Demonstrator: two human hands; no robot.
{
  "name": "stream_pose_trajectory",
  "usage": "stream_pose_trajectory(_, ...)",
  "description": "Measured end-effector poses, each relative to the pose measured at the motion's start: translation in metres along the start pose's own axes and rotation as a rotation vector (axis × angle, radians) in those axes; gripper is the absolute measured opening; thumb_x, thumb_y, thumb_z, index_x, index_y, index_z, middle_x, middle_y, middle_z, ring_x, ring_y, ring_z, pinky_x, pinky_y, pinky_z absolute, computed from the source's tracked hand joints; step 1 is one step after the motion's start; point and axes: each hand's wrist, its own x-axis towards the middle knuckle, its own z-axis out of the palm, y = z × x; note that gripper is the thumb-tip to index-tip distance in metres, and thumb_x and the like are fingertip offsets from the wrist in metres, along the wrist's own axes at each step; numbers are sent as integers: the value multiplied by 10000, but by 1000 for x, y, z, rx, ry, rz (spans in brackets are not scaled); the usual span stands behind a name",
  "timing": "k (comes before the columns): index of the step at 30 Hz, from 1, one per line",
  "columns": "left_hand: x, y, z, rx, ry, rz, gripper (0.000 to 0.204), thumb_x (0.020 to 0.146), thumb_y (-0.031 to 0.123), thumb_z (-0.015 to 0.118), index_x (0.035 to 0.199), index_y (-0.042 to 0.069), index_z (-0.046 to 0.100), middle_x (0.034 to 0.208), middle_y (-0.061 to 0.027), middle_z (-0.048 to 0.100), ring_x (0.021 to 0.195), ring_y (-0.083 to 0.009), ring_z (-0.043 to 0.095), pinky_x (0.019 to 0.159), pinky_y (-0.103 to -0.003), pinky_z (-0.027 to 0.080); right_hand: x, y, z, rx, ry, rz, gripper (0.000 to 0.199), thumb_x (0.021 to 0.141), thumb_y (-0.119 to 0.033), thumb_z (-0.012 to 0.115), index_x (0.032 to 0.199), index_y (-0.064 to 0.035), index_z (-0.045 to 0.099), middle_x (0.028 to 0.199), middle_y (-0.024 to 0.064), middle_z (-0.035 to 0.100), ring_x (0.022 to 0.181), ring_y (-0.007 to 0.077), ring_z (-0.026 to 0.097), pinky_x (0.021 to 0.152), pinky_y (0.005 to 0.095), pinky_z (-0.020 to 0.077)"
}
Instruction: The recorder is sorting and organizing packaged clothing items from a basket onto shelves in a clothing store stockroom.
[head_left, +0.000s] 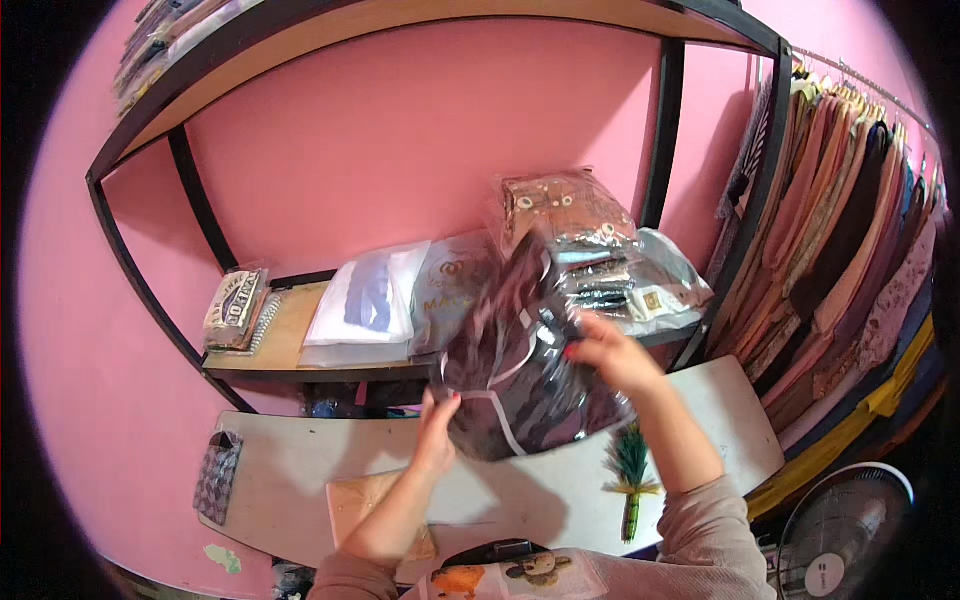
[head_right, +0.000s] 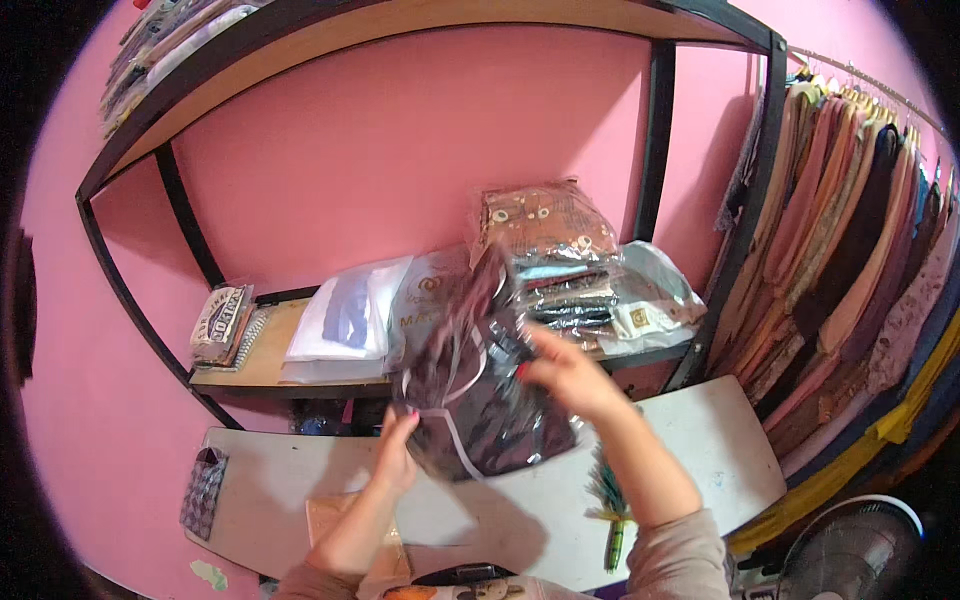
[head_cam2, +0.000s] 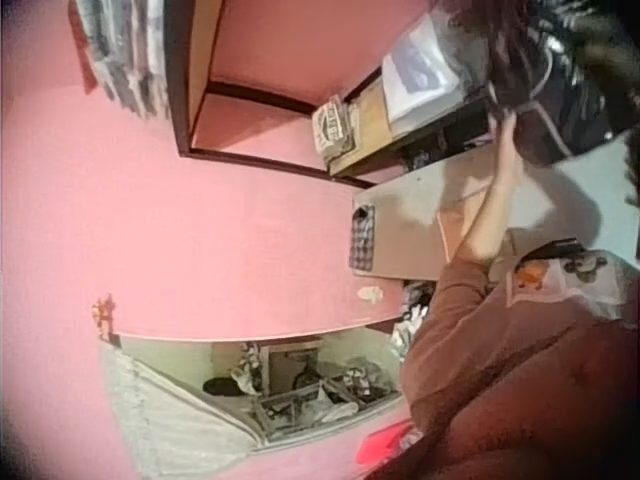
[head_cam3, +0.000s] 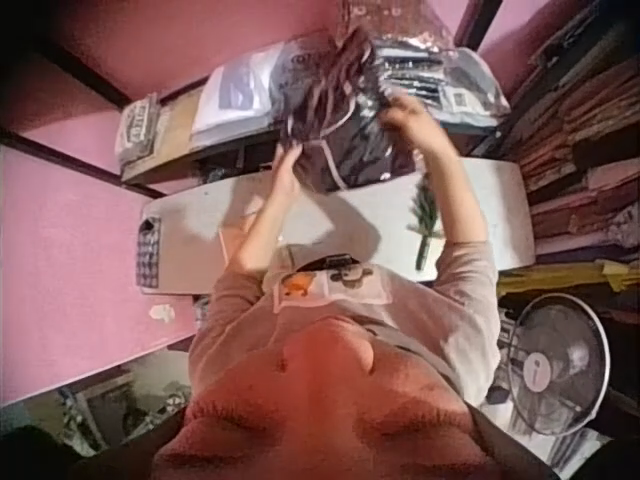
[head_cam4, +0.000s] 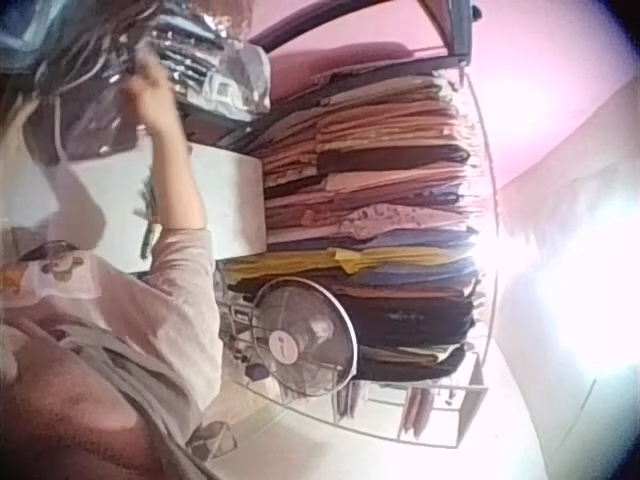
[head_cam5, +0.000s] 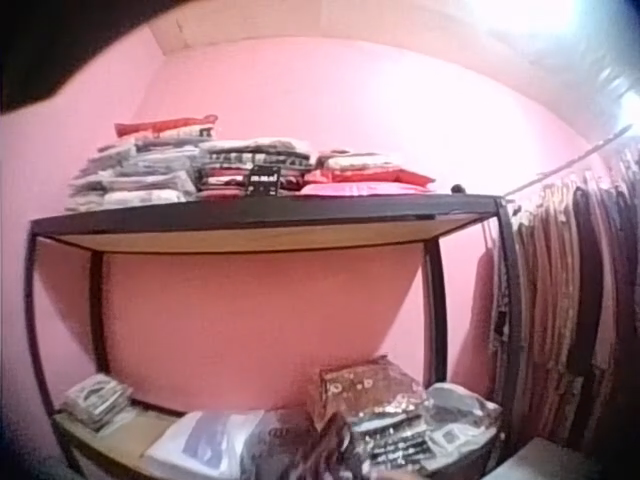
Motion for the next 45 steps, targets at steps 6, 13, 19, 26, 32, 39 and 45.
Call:
stream_pose_trajectory(6,148,112,102,297,-297,392,418,764,123,469,1167,10,452,1054,-60,524,991,-152,466,889,-273,353,102,-88,-85,-78,299,-350,480,761,10,518,1239,-19,489,1038,44,607,901,135,563,814,270,441)
stream_pose_trajectory(13,315,41,117,790,-237,619,683,740,233,702,1291,-10,381,1200,-195,525,1113,-265,510,944,-365,391,210,-28,-213,-1219,848,-169,609,737,-363,661,1252,-86,491,953,231,623,921,344,605,844,399,460)
stream_pose_trajectory(19,281,9,112,1158,-80,475,613,828,371,601,1296,12,436,1265,-249,474,1186,-332,465,994,-385,354,176,9,-183,-1228,691,-27,480,787,-421,602,1182,-148,581,1038,168,596,981,346,571,850,408,452)
stream_pose_trajectory(26,228,1,88,1026,-284,810,505,859,277,571,1311,91,446,1294,-205,467,1188,-323,456,1003,-382,337,132,8,-141,-1440,718,-593,476,800,-414,590,1229,-212,547,1247,97,496,1232,307,384,1011,602,191)
stream_pose_trajectory(32,249,11,128,1105,-273,735,428,907,168,475,1328,118,417,1350,-250,375,1245,-365,385,1024,-373,321,160,21,-133,-1650,716,-411,460,837,-462,526,1255,-272,510,1262,68,498,1227,283,397,959,703,176)
stream_pose_trajectory(39,243,7,107,1159,-230,744,523,899,223,508,1351,21,340,1370,-217,370,1308,-319,310,1064,-379,257,164,23,-129,-1501,733,-135,475,884,-394,479,1338,-272,413,1357,110,416,1300,322,313,976,706,116)
stream_pose_trajectory(45,61,-7,-65,1197,9,866,411,791,93,599,1183,3,514,1229,-140,515,1129,-306,479,975,-386,343,20,92,-104,-1202,768,-501,493,791,-131,613,1258,-64,469,1251,210,442,1173,375,407,977,443,312)
